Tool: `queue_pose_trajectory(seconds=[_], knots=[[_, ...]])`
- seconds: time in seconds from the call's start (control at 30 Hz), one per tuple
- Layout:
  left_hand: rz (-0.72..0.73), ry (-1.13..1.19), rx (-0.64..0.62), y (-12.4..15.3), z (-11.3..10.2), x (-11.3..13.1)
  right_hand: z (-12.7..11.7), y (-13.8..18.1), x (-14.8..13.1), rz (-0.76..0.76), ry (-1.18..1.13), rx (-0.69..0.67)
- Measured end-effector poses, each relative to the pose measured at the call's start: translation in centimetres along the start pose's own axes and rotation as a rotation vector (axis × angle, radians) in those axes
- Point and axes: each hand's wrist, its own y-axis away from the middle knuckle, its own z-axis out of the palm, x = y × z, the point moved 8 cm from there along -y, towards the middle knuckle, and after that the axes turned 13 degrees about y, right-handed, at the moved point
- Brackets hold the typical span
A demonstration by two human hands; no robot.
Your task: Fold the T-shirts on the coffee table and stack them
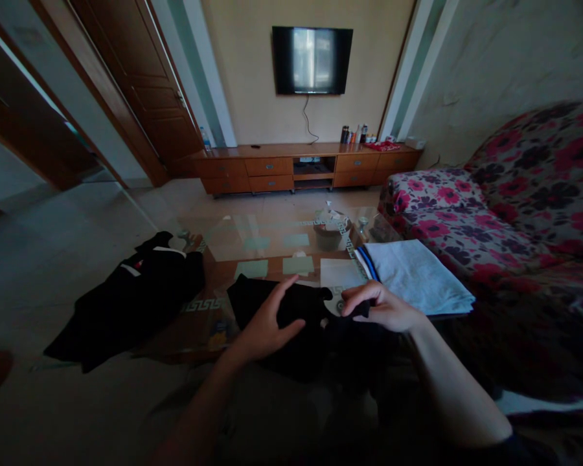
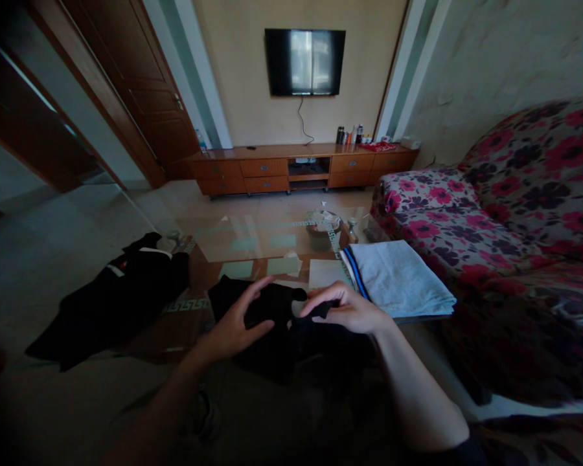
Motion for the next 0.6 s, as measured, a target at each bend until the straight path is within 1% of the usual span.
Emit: queue_pose_trajectory(seconds=[0.03, 0.1, 0.2, 0.3, 0.4, 0.47, 0.53, 0.6], knots=[[-0.027, 0.003, -0.087, 0.2, 1.2, -0.2, 0.7, 0.0, -0.3, -0.024, -0.035, -0.053], [-0.073, 0.014, -0.204, 0.7, 2.9, -0.7, 1.7, 0.1, -0.6, -0.048, -0.11, -0.129], [-0.098, 0.033, -0.308, 1.1, 4.4, -1.4, 2.5, 0.3, -0.6, -0.051, -0.207, -0.18], [-0.083, 0.033, -0.39, 1.3, 6.3, -1.3, 3.2, 0.0, -0.3, -0.049, -0.286, -0.183], [-0.073, 0.03, -0.428, 1.4, 8.3, -1.0, 4.2, -0.6, 0.1, -0.06, -0.301, -0.201], [-0.076, 0.077, -0.455, 1.5, 9.3, -0.9, 4.7, -0.7, 0.0, -0.083, -0.292, -0.226], [-0.102, 0.13, -0.458, 1.6, 9.6, -0.8, 4.3, -0.6, -0.3, -0.086, -0.294, -0.21], [-0.147, 0.197, -0.444, 1.8, 9.2, -0.7, 3.3, -0.2, -0.7, -0.076, -0.302, -0.165]])
